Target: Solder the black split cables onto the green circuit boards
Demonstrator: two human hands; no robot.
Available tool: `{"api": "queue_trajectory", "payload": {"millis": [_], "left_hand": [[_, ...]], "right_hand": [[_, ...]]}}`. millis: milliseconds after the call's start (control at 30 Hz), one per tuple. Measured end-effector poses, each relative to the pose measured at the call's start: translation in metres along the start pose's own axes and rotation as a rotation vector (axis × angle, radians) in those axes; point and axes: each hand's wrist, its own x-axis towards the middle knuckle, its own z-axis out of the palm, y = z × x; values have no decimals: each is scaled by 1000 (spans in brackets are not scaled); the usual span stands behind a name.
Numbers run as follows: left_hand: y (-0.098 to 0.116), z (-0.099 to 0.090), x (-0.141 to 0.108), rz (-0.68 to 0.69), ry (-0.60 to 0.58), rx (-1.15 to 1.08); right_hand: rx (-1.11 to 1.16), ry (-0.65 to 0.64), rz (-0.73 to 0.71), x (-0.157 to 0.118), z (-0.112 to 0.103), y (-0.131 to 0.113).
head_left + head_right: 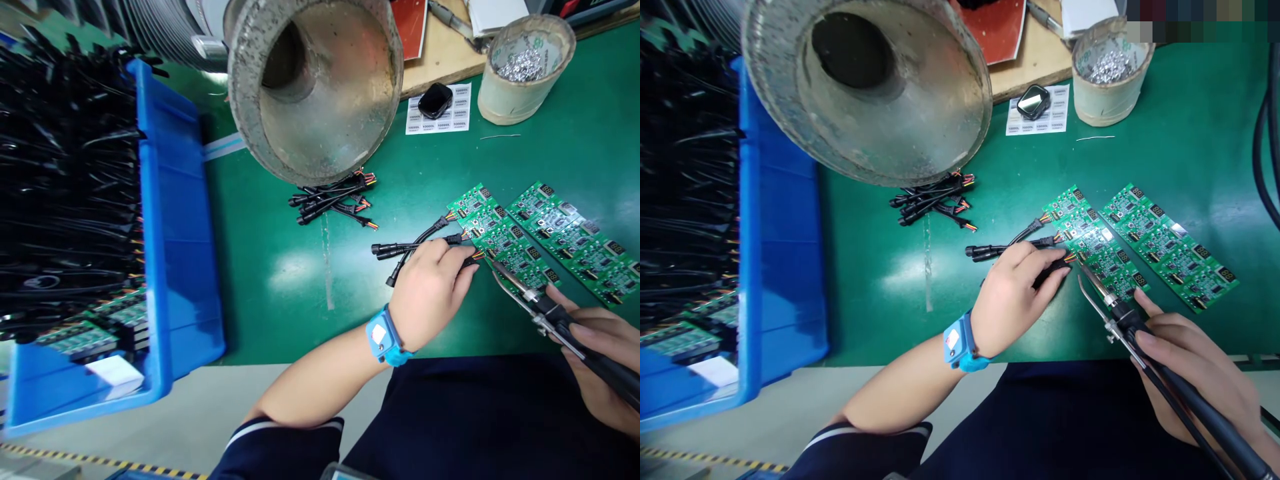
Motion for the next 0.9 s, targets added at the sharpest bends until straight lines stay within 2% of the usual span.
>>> {"api": "queue_trajectory", "payload": {"millis": [233,500,633,900], "left_hand": [[-1,-1,0,26,-12,15],[2,-3,0,126,-53,228],[1,-2,1,148,-49,239],[3,-2,1,145,-47,266]], "right_hand": [[-110,-141,-68,2,-3,6],[-111,-96,-75,12,0,-3],[-107,-128,-111,11,1,2],[-21,-177,-27,2,1,7]]}}
